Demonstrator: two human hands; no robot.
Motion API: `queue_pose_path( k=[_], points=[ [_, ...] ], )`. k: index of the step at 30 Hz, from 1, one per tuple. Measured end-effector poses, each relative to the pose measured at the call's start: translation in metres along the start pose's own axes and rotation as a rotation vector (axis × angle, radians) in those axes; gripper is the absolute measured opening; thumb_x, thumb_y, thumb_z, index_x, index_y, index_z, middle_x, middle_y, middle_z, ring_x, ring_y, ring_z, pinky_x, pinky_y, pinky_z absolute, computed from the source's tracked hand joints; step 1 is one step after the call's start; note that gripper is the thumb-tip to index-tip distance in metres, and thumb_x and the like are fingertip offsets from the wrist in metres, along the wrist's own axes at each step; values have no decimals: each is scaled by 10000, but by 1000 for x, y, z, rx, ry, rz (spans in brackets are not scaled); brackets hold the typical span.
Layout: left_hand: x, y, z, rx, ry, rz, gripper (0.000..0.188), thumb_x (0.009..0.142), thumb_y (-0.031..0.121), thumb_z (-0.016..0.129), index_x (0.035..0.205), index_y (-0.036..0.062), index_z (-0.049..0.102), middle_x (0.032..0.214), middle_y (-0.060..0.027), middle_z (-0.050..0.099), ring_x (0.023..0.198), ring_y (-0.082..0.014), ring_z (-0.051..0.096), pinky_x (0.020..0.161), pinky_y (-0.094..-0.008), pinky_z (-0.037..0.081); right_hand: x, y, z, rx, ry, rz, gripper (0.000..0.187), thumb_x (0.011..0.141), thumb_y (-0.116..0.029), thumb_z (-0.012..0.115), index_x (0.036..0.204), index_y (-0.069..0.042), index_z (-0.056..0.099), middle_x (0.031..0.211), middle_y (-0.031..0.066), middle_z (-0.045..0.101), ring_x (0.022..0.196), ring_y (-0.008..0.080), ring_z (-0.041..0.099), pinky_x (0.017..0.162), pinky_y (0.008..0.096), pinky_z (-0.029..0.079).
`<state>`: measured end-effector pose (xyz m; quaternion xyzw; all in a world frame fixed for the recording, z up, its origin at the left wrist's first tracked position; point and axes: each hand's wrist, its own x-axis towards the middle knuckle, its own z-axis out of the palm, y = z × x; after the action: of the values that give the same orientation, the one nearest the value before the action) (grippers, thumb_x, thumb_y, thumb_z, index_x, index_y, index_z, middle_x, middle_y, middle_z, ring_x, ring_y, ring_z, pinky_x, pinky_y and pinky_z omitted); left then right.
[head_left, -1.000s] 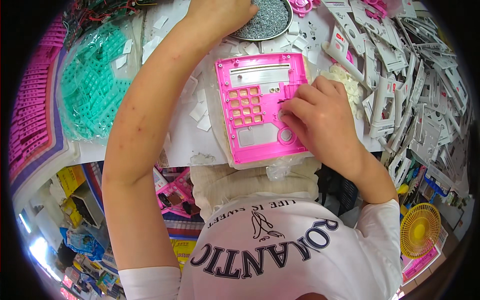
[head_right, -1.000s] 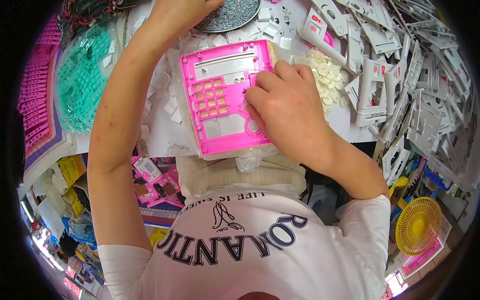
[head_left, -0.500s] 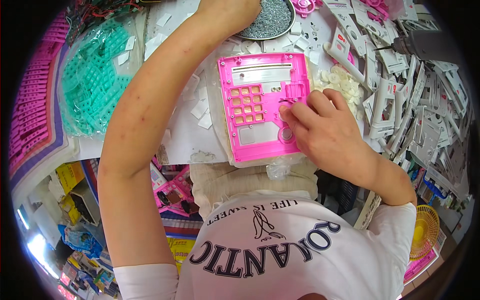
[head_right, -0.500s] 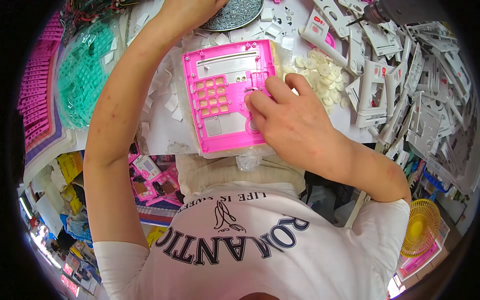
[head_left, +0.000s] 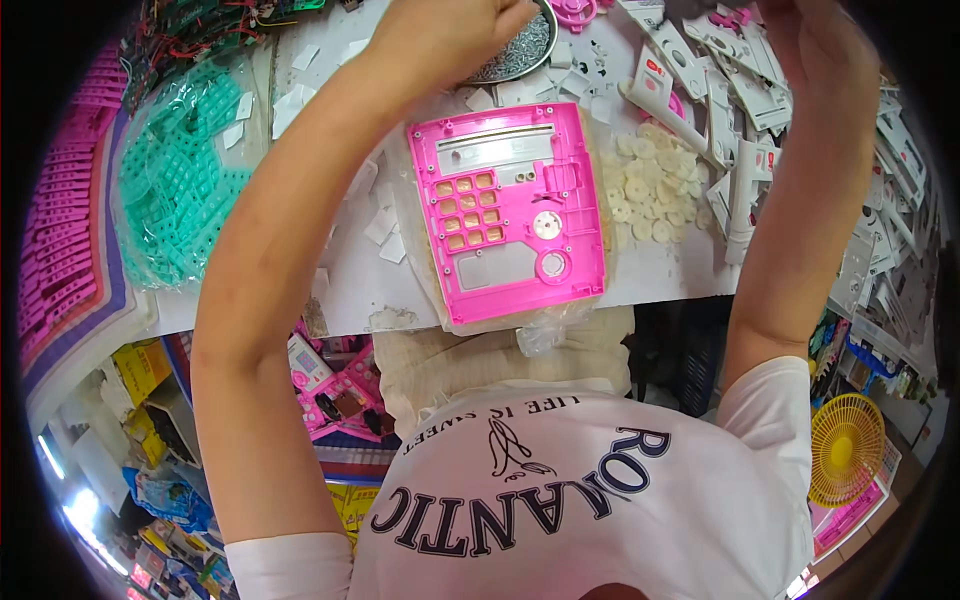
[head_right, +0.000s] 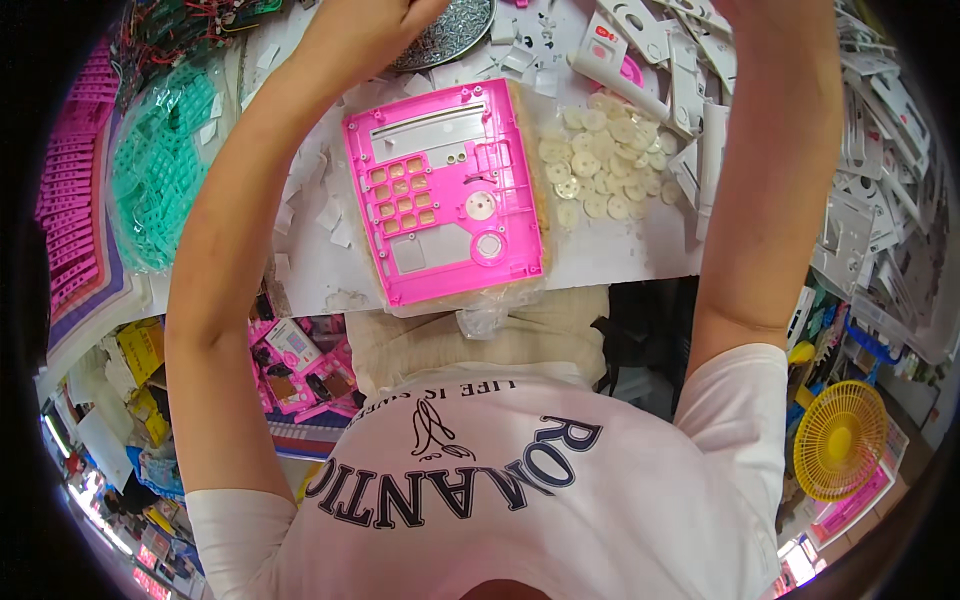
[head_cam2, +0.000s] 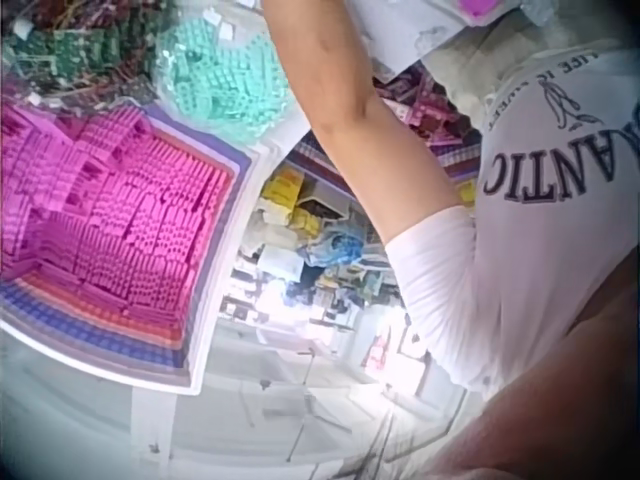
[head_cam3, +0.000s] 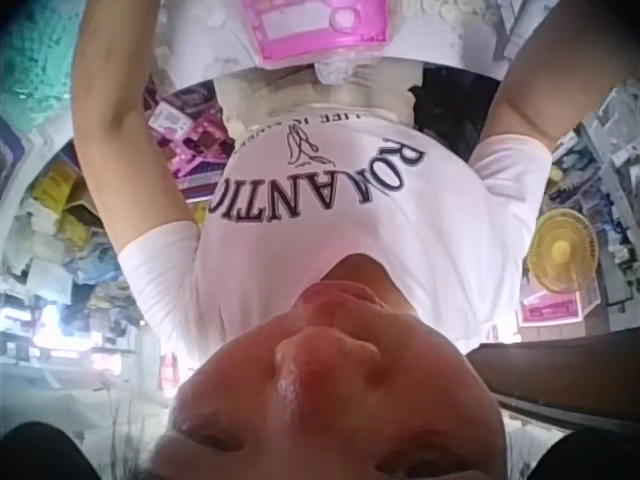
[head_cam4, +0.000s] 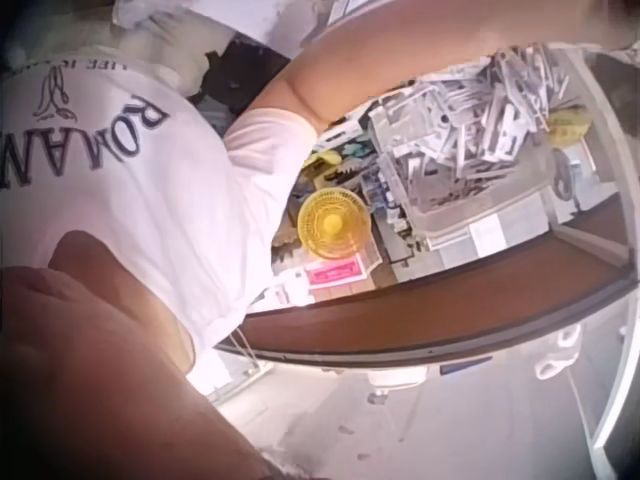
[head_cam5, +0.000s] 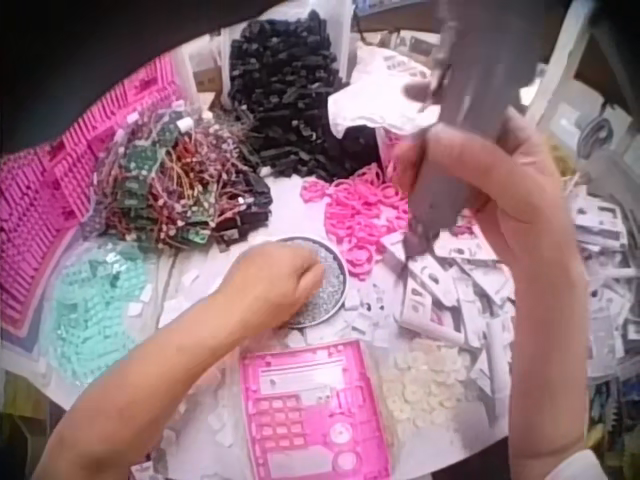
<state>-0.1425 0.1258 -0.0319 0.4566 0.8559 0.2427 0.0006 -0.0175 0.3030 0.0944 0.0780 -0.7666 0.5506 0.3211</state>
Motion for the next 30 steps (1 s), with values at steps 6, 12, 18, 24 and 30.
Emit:
queue_pose_path(
  k=[6, 12, 18, 24, 30],
  points=[
    [-106, 77, -18, -516, -81, 155, 104, 826, 130, 752, 899, 89, 691, 807, -42, 649, 725, -201, 611, 678, -339, 441, 2, 22, -24, 615, -668, -44, 557, 902, -232, 733, 1360, 3, 519, 791, 66, 674, 691, 172, 674, 614, 305, 570],
    [-161, 106, 2, -325, 157, 143, 186, 802, 132, 776, 970, 146, 697, 941, 10, 689, 775, -191, 609, 836, -390, 350, -98, -9, -1, 964, -565, 148, 521, 939, -294, 731, 1366, -172, 459, 741, -44, 653, 597, 65, 598, 557, 251, 515],
    [-172, 108, 6, -370, 201, 126, 217, 809, 153, 776, 1018, 142, 716, 951, 28, 673, 808, -158, 596, 872, -398, 333, -107, -33, 10, 857, -490, 182, 375, 935, -274, 763, 1193, -191, 503, 653, -47, 610, 488, 82, 546, 464, 243, 469],
    [-177, 106, 11, -379, 238, 137, 204, 794, 172, 794, 976, 137, 710, 929, 26, 671, 803, -167, 600, 890, -404, 337, -113, -32, 17, 839, -474, 179, 364, 933, -244, 753, 1181, -167, 498, 644, -26, 583, 487, 98, 530, 449, 263, 451],
    [-167, 103, 1, -193, 139, 71, 335, 788, 302, 797, 1056, 127, 698, 1089, 2, 660, 1016, -201, 591, 970, -466, 335, -117, -21, 7, 756, -412, 133, 392, 938, -294, 721, 1225, -161, 489, 618, -44, 552, 480, 91, 476, 455, 263, 444]
  ],
)
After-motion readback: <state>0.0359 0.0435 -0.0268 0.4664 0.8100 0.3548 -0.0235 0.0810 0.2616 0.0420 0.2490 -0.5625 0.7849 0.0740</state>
